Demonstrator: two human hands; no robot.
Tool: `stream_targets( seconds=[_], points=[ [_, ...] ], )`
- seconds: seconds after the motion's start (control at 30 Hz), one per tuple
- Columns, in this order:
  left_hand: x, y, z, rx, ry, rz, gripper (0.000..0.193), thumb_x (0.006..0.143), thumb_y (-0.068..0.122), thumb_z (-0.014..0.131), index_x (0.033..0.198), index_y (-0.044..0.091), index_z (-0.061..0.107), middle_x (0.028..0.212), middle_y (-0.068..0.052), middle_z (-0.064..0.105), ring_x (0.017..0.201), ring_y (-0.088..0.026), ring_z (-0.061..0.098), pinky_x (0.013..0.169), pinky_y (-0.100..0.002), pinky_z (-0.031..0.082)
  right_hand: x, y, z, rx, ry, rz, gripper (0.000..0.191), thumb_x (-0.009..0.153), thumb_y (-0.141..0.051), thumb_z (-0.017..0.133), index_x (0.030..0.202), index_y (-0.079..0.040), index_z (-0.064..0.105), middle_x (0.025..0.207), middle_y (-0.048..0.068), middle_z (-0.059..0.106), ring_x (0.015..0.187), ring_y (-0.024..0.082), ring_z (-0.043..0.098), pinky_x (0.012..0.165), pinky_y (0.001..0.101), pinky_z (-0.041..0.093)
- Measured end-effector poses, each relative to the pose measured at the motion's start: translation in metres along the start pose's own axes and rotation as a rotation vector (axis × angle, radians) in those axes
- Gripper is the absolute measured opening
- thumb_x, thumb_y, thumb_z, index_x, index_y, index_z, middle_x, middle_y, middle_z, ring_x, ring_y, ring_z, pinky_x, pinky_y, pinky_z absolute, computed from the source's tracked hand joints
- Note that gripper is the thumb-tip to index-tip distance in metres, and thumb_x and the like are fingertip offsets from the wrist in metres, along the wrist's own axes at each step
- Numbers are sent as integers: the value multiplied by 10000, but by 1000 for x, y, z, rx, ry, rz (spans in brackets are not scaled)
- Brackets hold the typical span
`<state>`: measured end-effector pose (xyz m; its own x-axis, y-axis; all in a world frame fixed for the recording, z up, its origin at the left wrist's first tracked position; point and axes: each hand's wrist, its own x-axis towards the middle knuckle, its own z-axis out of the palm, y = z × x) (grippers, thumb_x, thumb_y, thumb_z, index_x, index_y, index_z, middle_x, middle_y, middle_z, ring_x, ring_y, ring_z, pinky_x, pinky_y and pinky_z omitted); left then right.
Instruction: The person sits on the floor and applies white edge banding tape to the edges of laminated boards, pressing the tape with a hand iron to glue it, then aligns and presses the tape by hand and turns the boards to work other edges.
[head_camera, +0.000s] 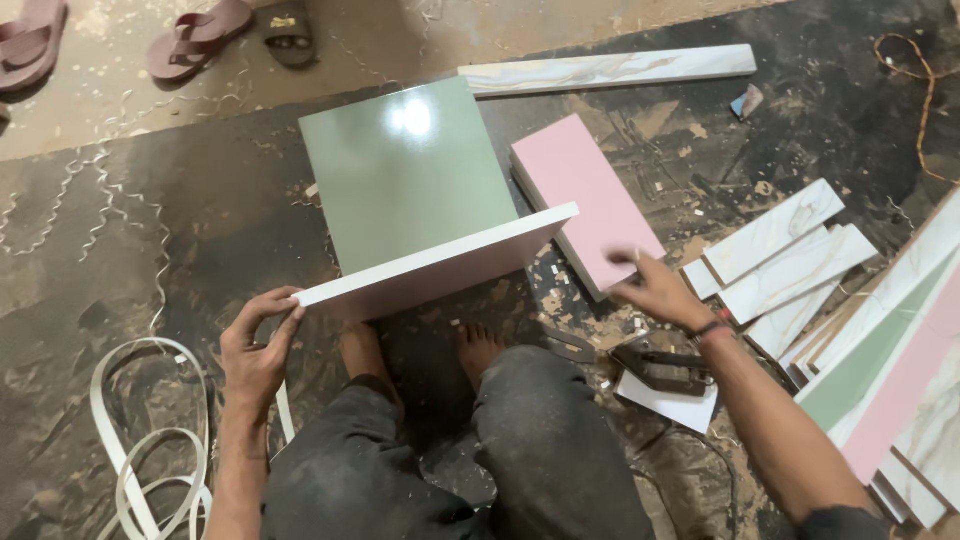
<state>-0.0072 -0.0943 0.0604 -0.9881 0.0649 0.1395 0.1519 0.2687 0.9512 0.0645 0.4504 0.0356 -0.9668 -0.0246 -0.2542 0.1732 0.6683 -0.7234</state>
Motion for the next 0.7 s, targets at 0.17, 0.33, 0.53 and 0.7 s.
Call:
stream_targets(
  seconds=[0.17, 0.33, 0.53, 0.7],
  points=[
    [0, 2, 0, -22, 11, -13, 138, 934, 23, 729, 1066, 18, 691, 1194, -93, 729, 1071, -164, 681, 829, -301, 556, 69, -67, 32, 681, 178, -257, 596, 874, -141, 781, 1399, -87, 506, 1239, 81, 637, 1141, 179, 608, 982, 337, 512],
    [4, -8, -2, 34, 18, 159, 150, 946, 5, 736, 1086, -4, 683, 1187, -116, 739, 1103, -176, 693, 985, -291, 534, 87, -66, 54, 920, 264, -270, 334, 936, -72, 782, 1212, -64, 593, 1114, 52, 679, 1029, 135, 653, 941, 304, 548],
    [5, 3, -2, 24, 15, 132, 169, 940, 11, 751, 1096, 4, 685, 1178, -101, 745, 1124, -183, 696, 989, -297, 537, 93, -58, 61, 1019, 273, -260, 331, 932, -98, 794, 1188, -74, 585, 1082, 44, 691, 1025, 129, 638, 962, 296, 510],
    [18, 40, -10, 611, -58, 296, 213, 930, 238, 690, 1032, 52, 708, 1171, -86, 742, 1194, -248, 673, 1150, -487, 410, 91, -59, 51, 824, 98, -209, 355, 927, -154, 741, 1247, -75, 608, 1111, 0, 664, 1073, 104, 623, 966, 275, 519]
  ],
)
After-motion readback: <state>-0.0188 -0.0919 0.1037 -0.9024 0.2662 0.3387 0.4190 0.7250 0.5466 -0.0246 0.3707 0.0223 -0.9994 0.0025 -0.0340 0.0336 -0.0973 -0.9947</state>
